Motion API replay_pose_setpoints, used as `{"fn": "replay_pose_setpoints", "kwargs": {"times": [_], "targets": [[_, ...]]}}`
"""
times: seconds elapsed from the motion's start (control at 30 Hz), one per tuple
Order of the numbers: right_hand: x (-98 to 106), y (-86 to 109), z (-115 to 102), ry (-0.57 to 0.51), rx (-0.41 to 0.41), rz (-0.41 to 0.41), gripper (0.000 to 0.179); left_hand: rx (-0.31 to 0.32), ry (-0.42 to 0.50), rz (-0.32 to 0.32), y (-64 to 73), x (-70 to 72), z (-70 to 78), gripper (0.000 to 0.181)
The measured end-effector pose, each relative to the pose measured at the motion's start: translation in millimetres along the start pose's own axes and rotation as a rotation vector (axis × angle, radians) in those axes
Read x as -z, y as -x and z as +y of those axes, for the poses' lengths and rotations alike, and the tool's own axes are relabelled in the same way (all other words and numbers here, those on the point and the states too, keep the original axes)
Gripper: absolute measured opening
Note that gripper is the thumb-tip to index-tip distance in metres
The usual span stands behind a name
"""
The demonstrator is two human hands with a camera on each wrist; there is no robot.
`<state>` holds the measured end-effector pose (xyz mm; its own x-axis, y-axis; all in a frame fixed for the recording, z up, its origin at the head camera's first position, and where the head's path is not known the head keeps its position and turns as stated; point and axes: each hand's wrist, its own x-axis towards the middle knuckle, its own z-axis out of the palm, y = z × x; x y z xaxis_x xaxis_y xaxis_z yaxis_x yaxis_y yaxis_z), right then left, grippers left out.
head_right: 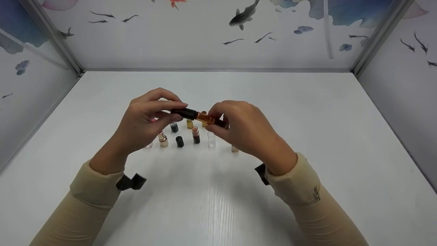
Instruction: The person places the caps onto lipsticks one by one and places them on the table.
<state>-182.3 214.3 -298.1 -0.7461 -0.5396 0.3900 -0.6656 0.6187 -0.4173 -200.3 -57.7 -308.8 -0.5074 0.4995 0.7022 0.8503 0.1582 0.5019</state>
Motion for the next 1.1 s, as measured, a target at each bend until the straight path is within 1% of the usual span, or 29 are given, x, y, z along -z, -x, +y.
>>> {"fn": "replay_pose_setpoints", "kwargs": {"times": [0.23,0.4,0.6,1.0,1.1], "targets": [[-2.6,-0.8,-2.0,0.003,0.011,-0.013,0.017,-0.012,0.013,-0.024,0.6,-4.0,-0.7,0.018],[-2.6,-0.6,-1.3,0.005,0.031,-0.002,0.017,-0.014,0.024,-0.047,0.8,-4.7,-1.7,0.018],[-3.0,-0.2,-1.1,-0.003,0.060,0.006,0.019,-0.033,0.063,-0.071,1.8,-5.9,-4.2,0.016],[-4.3,-0.7,-1.2,-0.010,0.063,-0.006,0.020,-0.064,0.082,-0.078,1.6,-7.2,-4.3,0.016],[-4.6,-0.2,-1.5,-0.017,0.066,-0.008,0.021,-0.061,0.082,-0.083,1.5,-7.5,-3.8,0.016]]}}
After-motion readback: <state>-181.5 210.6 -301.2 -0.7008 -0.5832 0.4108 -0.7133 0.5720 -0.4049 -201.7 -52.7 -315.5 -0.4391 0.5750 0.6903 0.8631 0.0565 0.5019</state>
